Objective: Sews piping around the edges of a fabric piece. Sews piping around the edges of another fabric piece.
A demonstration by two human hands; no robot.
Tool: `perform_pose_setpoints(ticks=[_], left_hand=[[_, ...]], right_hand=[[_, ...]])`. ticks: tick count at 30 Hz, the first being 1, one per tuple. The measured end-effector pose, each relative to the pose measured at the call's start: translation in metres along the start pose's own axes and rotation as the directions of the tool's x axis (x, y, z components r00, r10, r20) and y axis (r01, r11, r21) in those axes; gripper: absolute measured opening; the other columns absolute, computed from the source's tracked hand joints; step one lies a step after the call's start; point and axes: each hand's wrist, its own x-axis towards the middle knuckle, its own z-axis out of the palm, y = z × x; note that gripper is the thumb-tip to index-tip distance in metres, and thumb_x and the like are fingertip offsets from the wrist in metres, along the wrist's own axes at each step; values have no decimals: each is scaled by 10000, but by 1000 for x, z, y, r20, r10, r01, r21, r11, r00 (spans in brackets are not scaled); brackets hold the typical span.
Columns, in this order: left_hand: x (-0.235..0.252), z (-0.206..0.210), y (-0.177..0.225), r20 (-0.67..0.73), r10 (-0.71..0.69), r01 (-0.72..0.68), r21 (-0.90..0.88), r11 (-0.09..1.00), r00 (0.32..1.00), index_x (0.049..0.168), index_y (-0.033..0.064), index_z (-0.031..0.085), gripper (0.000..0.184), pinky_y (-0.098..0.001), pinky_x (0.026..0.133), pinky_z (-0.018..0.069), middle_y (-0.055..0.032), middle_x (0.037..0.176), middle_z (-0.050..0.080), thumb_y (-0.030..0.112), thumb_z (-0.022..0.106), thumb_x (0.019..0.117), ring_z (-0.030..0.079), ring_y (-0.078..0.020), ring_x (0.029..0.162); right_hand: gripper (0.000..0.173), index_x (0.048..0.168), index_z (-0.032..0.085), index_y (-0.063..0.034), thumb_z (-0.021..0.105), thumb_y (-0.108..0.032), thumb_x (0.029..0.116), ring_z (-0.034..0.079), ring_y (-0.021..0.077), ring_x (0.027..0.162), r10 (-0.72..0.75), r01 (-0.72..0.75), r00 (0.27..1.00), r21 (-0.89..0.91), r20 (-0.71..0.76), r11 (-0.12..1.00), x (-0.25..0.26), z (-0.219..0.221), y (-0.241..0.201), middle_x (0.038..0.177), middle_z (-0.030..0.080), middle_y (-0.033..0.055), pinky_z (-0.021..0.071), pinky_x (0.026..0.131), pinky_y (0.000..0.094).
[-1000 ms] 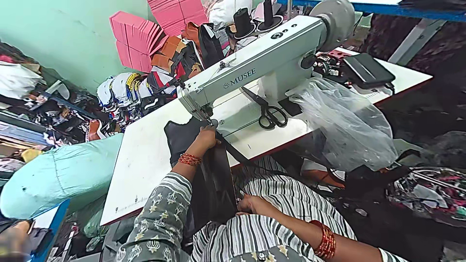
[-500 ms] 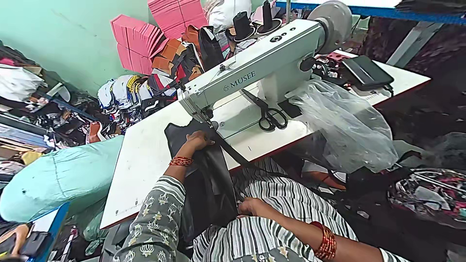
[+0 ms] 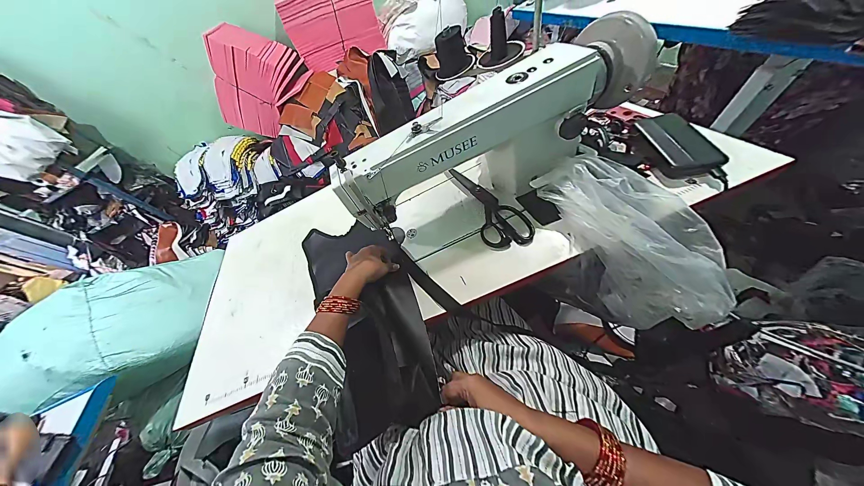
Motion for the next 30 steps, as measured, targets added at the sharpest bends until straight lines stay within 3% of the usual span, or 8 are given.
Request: perform_pose_setpoints(ticks=[3, 5, 9, 14, 17, 21, 25, 30], left_hand=[[-1, 2, 3, -81, -7, 5, -26, 1000, 997, 1256, 80, 670, 425, -659, 1151, 221, -154, 1301, 655, 390, 698, 967, 527, -336, 1320], [-2, 6, 5, -174, 55, -58, -15, 998, 983, 1230, 61, 686, 368, -622, 1151, 265, -160, 1310, 653, 298, 725, 950, 511, -345, 1342], [-12, 20, 18, -204, 188, -176, 78, 981, 961, 1161, -36, 706, 231, -498, 1130, 413, -234, 1267, 665, 79, 571, 1011, 578, -372, 1293], [-25, 36, 26, -159, 226, -195, 187, 963, 961, 1226, -119, 651, 310, -503, 1137, 408, -295, 1379, 566, 26, 480, 1011, 511, -430, 1350], [-30, 34, 25, -130, 200, -190, 87, 978, 971, 1185, -140, 654, 392, -526, 1146, 380, -313, 1411, 518, 162, 454, 1036, 450, -449, 1385], [-32, 21, 31, -34, 159, -157, 41, 987, 987, 1071, -141, 655, 655, -565, 1057, 443, -323, 1266, 589, 503, 542, 1027, 565, -441, 1248], [-35, 15, 50, 30, 73, -75, 55, 996, 997, 1007, -129, 633, 401, -583, 937, 497, -298, 1172, 621, 265, 660, 938, 626, -414, 1128], [-39, 23, 55, -15, 17, -17, -5, 1000, 1000, 1112, -138, 618, 294, -546, 995, 505, -302, 1296, 572, 105, 610, 947, 606, -410, 1211]], right_hand=[[270, 1195, 677, 130, 504, -8, 1040, 617, 434, 1191, 74, -73, 996, -12, 42, 997, -1, -5, -9, 1212, 665, 329, 432, 1050, 504], [253, 1166, 682, 136, 525, -8, 1029, 613, 471, 1144, 60, -60, 997, 5, 56, 998, -2, -7, -9, 1157, 658, 352, 442, 1017, 547], [241, 1142, 699, 118, 549, -28, 1022, 614, 490, 1105, 29, -28, 998, -2, 63, 1000, -1, -7, -5, 1118, 660, 354, 448, 984, 577], [205, 1078, 707, 118, 567, -14, 1006, 614, 446, 1065, -2, 2, 998, -3, 60, 1000, -3, -18, -27, 1065, 654, 328, 462, 956, 529], [275, 927, 676, 120, 586, -121, 1024, 582, 368, 926, -128, 128, 991, 2, 38, 992, -1, -28, -44, 891, 621, 258, 446, 828, 470], [272, 916, 685, 93, 568, -129, 1020, 567, 330, 887, -159, 160, 986, -19, 53, 987, 2, -44, -71, 846, 600, 215, 432, 784, 465], [256, 983, 703, 100, 574, -118, 1018, 591, 343, 900, -129, 131, 989, -14, 75, 991, 3, -48, -78, 894, 631, 235, 454, 793, 479], [263, 962, 696, 78, 567, -146, 1013, 605, 292, 851, -7, 5, 1000, 112, 18, 994, -6, -25, -56, 875, 639, 201, 467, 768, 462]])
